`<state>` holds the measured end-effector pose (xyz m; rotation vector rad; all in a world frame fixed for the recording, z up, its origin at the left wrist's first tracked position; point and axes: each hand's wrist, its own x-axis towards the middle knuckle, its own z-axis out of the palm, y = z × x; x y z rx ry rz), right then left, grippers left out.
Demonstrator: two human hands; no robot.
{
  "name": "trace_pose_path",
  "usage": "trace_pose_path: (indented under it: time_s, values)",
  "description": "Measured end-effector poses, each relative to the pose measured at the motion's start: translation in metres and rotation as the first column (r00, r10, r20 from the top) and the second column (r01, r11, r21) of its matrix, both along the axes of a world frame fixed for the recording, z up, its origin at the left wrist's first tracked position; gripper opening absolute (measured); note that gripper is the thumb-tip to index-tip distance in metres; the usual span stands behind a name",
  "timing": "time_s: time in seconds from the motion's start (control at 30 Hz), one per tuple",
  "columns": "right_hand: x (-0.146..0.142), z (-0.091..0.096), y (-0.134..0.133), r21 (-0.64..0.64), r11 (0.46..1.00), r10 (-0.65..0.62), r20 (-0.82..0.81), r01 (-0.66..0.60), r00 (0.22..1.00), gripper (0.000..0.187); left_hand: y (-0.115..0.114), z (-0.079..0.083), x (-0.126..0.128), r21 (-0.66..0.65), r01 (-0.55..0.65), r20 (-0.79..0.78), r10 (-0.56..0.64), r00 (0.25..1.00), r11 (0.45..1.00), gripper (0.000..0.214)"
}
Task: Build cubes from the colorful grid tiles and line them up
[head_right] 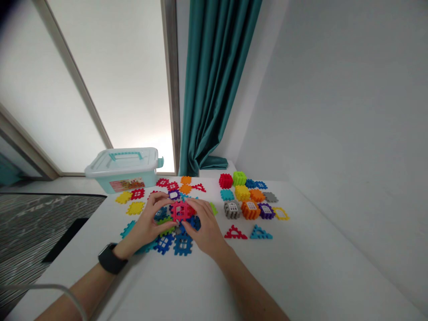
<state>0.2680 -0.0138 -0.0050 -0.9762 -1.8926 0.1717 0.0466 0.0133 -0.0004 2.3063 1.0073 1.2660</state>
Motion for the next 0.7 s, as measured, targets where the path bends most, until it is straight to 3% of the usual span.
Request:
trace_pose_path:
  time_s: [0.23,0.53,0.7]
  values:
    - [0.0,0.004,-0.002,-0.051,0.998,0.038,0.002,-0.038,0.999,0.056,-0.004,0.001,0.001,-0.008,-0.003,-0.017,0.003,1.0,1.0,0.046]
    - [0.004,0.002,-0.001,-0.113,0.993,0.025,0.023,-0.022,0.999,0.056,-0.003,0.0,0.0,0.112,-0.031,-0.131,0.045,0.99,0.993,0.046]
    - [0.01,0.005,0.004,-0.083,0.996,0.014,0.057,-0.01,0.998,0.057,0.005,0.007,0.006,0.149,-0.024,-0.19,0.052,0.98,0.989,0.045]
